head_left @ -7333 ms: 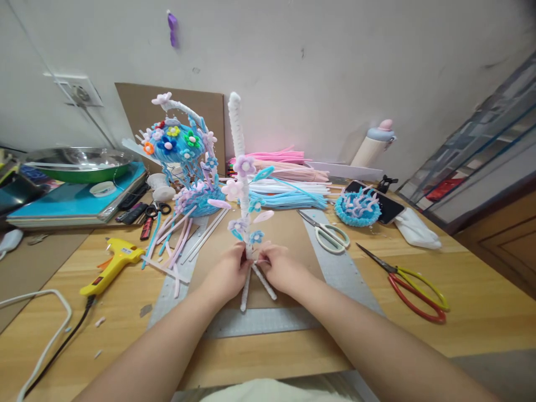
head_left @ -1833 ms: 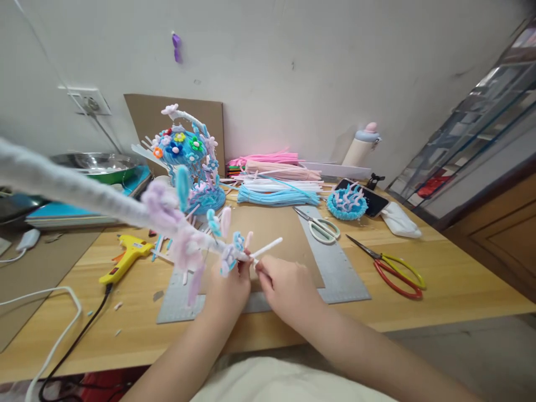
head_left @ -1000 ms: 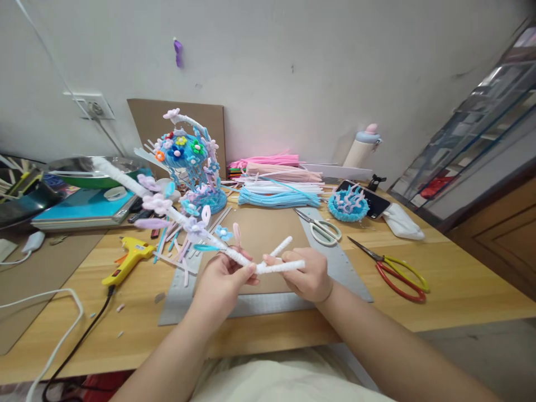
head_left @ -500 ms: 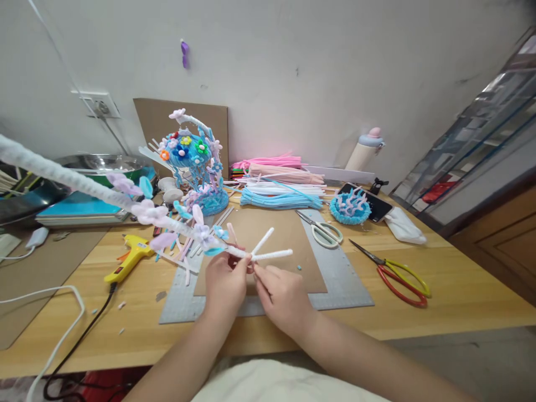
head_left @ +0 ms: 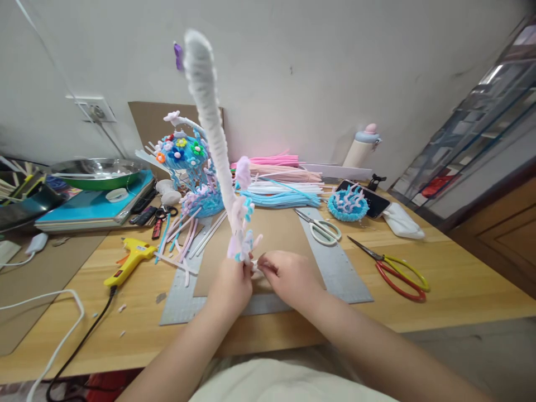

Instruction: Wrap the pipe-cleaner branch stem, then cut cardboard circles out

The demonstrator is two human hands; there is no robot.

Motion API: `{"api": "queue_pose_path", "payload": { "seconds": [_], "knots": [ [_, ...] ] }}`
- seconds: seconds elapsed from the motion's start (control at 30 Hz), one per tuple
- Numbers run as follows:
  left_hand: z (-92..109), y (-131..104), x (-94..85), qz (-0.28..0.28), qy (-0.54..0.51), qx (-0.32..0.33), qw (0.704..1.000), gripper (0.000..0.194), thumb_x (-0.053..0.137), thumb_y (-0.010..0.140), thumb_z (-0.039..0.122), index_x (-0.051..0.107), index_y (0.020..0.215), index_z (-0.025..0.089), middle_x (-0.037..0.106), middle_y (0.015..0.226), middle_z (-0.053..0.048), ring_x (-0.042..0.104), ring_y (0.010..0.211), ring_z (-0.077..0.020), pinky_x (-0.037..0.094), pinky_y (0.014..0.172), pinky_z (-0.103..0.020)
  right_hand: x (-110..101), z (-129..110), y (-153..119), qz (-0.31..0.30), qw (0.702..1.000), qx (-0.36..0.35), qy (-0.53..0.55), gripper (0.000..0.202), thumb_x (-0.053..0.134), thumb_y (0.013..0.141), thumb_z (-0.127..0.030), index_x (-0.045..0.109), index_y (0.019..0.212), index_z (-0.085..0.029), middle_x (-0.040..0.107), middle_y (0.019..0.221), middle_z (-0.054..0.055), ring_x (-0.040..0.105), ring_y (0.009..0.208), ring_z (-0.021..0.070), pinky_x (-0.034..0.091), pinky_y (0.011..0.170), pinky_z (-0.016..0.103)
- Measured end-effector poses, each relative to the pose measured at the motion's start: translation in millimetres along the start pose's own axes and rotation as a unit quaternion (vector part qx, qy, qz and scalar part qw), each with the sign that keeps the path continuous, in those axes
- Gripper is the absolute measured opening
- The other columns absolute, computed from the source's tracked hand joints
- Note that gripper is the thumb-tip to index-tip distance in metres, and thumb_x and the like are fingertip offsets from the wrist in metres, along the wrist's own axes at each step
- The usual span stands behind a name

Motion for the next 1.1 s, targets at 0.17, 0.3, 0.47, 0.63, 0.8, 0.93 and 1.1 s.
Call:
{"api": "queue_pose_path", "payload": {
  "seconds": [0.17,0.3,0.47,0.63,0.8,0.93,1.1],
  "knots": [
    [4.4,-3.1,-1.4,-0.057,-0.077,-0.021,0.995,0.003,0.047,0.079,0.018,0.049,0.08,0.018,0.06,0.07,-0.002,0.064,0.066,-0.0186,0.051,0.063,-0.032,-1.1,10.1,2.5,-0.021,0.994,-0.069,0.086,0.017,0.052,0.083,-0.019,0.068,0.077,-0.022,0.066,0.07,-0.001,0.057,0.064,0.0099,0.032,0.056,0.02],
    [2.3,-2.9,-7.0,-0.063,-0.229,-0.093,0.967,0.011,0.057,0.074,0.021,0.049,0.08,0.018,0.058,0.067,0.002,0.065,0.064,-0.0177,0.055,0.064,-0.034,-9.2,1.7,-11.2,0.049,0.97,-0.234,0.035,0.022,0.05,0.086,-0.022,0.07,0.094,-0.025,0.065,0.069,0.002,0.055,0.062,0.0112,0.033,0.058,0.023],
    [7.1,-4.3,-10.4,-0.044,-0.346,-0.116,0.93,0.018,0.061,0.07,0.021,0.047,0.081,0.015,0.058,0.06,0.005,0.061,0.054,-0.0125,0.054,0.057,-0.029,-13.4,-4.0,-23.8,0.098,0.955,-0.267,0.081,0.025,0.049,0.086,-0.02,0.068,0.103,-0.022,0.069,0.074,0.005,0.057,0.065,0.0129,0.038,0.062,0.026],
    [19.1,-12.2,-4.7,-0.134,-0.374,-0.114,0.91,0.02,0.063,0.069,0.024,0.047,0.078,0.016,0.058,0.061,0.005,0.061,0.054,-0.0124,0.055,0.058,-0.031,4.2,10.6,-6.3,-0.038,0.935,-0.076,0.344,0.024,0.058,0.081,-0.034,0.072,0.078,-0.016,0.068,0.073,0.006,0.058,0.064,0.0141,0.041,0.057,0.024],
    [28.1,-17.6,-6.4,-0.205,-0.306,-0.095,0.925,0.012,0.057,0.073,0.02,0.047,0.077,0.017,0.059,0.061,0.004,0.061,0.058,-0.0133,0.051,0.061,-0.028,21.3,11.0,2.0,-0.243,0.879,0.04,0.409,0.025,0.065,0.071,-0.035,0.071,0.076,-0.012,0.065,0.066,0.002,0.053,0.059,0.0123,0.039,0.057,0.023],
    [37.3,-23.5,-1.2,-0.27,-0.209,-0.052,0.938,0.002,0.051,0.077,0.016,0.05,0.076,0.017,0.058,0.064,0.003,0.061,0.064,-0.013,0.048,0.067,-0.027,20.4,12.7,1.9,-0.344,0.882,0.091,0.309,0.013,0.063,0.065,-0.025,0.067,0.067,-0.012,0.053,0.053,-0.004,0.041,0.05,0.0073,0.03,0.048,0.02],
    [35.9,-27.7,6.3,-0.295,-0.137,-0.038,0.945,0.007,0.047,0.08,0.018,0.054,0.082,0.017,0.055,0.066,0.002,0.059,0.063,-0.0131,0.046,0.064,-0.026,39.1,12.3,-7.6,-0.489,0.771,0.164,0.373,0.015,0.064,0.062,-0.028,0.059,0.065,-0.014,0.042,0.048,-0.008,0.025,0.04,0.0031,0.018,0.038,0.018]
  ]
}}
Point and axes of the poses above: each hand's wrist, its own y-axis towards the middle knuckle, its own x-axis out of the palm, z = x × y, the point moved 8 cm from there along y, towards the middle knuckle
